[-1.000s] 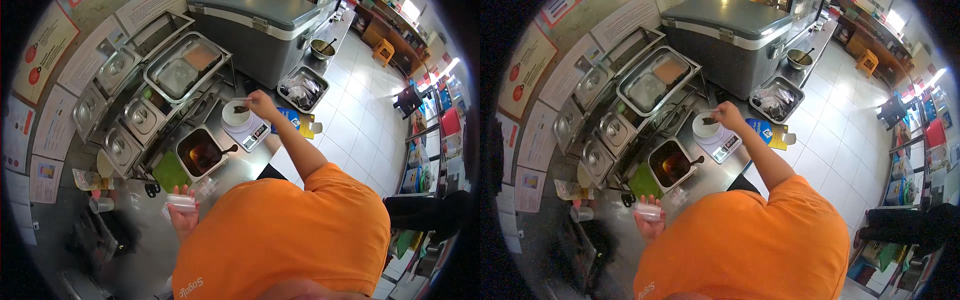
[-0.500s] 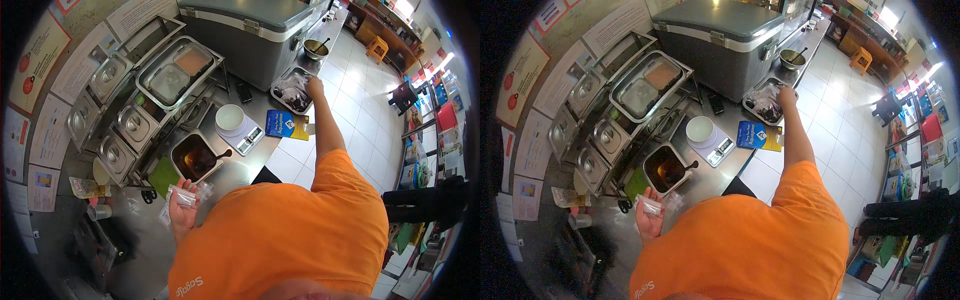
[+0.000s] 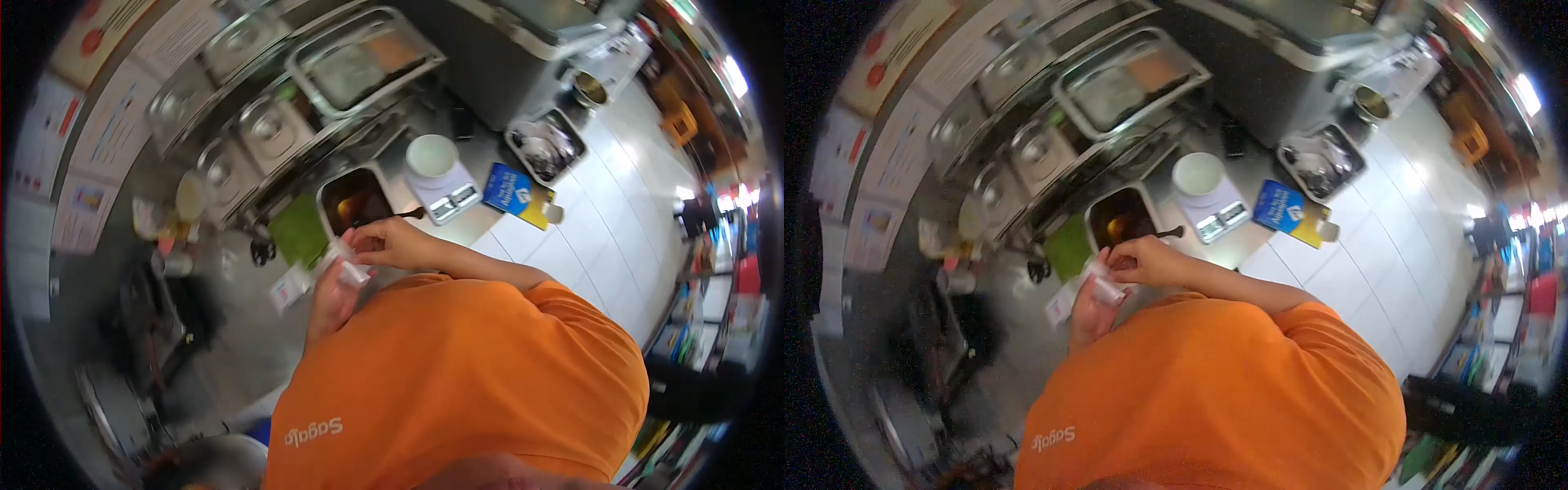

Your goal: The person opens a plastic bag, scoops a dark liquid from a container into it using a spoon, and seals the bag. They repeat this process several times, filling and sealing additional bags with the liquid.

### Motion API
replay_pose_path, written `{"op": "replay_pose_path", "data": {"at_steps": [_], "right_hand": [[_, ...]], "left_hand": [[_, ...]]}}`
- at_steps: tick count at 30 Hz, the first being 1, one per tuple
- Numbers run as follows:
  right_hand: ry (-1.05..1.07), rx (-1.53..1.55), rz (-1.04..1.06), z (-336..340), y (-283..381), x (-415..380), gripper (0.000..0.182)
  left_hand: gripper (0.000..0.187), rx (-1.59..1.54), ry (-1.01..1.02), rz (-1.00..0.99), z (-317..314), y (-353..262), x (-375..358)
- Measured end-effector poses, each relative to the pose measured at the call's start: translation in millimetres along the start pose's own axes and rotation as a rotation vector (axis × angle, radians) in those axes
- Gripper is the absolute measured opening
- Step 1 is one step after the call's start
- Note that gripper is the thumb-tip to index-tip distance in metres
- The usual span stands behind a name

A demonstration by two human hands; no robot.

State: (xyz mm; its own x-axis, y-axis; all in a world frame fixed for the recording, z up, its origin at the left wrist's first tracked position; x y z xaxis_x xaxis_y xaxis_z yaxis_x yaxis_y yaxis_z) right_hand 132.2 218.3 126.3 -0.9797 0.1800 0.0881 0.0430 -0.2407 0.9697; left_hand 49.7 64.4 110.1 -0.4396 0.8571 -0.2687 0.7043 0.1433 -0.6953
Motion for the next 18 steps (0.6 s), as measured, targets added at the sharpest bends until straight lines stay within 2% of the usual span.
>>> {"op": "replay_pose_path", "data": {"at_steps": [1,2,4,6,8,9,10,12,13,14,15,16,18], "right_hand": [[0.061,-0.006,-0.121,-5.5,10.3,3.1,0.023],[0.11,-0.003,-0.098,-12.5,7.4,7.0,0.023],[0.069,-0.085,-0.083,-23.3,0.2,11.4,0.022],[0.09,-0.028,-0.021,-22.4,3.1,13.1,0.018],[0.044,-0.051,-0.042,-21.4,-0.5,15.7,0.015],[0.074,-0.113,-0.127,-18.9,10.9,16.1,0.012],[0.089,-0.118,-0.124,-19.0,15.6,16.6,0.012],[0.001,-0.038,-0.131,-18.1,20.2,16.1,0.013],[0.001,-0.088,-0.127,-19.2,8.3,16.8,0.012],[0.019,-0.098,-0.122,-16.9,7.6,16.3,0.012],[0.0,-0.229,-0.01,-13.9,8.8,15.8,0.011],[-0.017,-0.357,0.108,-11.1,9.9,15.8,0.011],[-0.036,-0.306,0.12,-4.0,1.9,18.3,0.01]], "left_hand": [[0.057,-0.004,0.07,-0.019,2.4,0.0,-1.1],[0.057,-0.008,0.035,-0.06,2.7,-2.5,-3.9],[0.055,-0.006,0.042,-0.023,2.9,-6.0,-10.2],[0.051,-0.068,-0.055,-0.021,10.2,-6.9,-17.1],[0.048,-0.022,-0.17,-0.025,13.0,-7.3,-22.6],[0.046,-0.019,-0.223,-0.002,11.7,-8.9,-22.9],[0.046,-0.028,-0.231,-0.012,12.1,-10.6,-22.8],[0.034,0.043,-0.263,0.015,12.8,-11.7,-22.5],[0.034,0.029,-0.269,0.004,12.8,-11.6,-22.6],[0.025,0.035,-0.274,0.006,12.0,-12.2,-22.4],[0.018,0.041,-0.279,0.004,11.5,-12.4,-22.3],[0.018,0.026,-0.287,-0.017,13.5,-10.0,-21.2],[0.009,-0.007,-0.195,-0.065,19.8,-4.0,-16.2]]}}
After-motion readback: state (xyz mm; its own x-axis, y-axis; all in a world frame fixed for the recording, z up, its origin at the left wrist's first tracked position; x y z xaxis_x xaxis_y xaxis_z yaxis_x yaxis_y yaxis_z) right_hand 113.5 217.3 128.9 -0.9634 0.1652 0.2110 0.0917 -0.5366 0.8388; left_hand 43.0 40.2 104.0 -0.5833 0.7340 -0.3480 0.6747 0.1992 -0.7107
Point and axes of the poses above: each hand's wrist, its own x-axis towards the middle knuckle, its own z-axis out of the back of the hand, y = z × x, the point moved 1 cm from there along x, towards the middle knuckle, and after that the axes turned 2 degrees about -y, right-handed, at the moved point
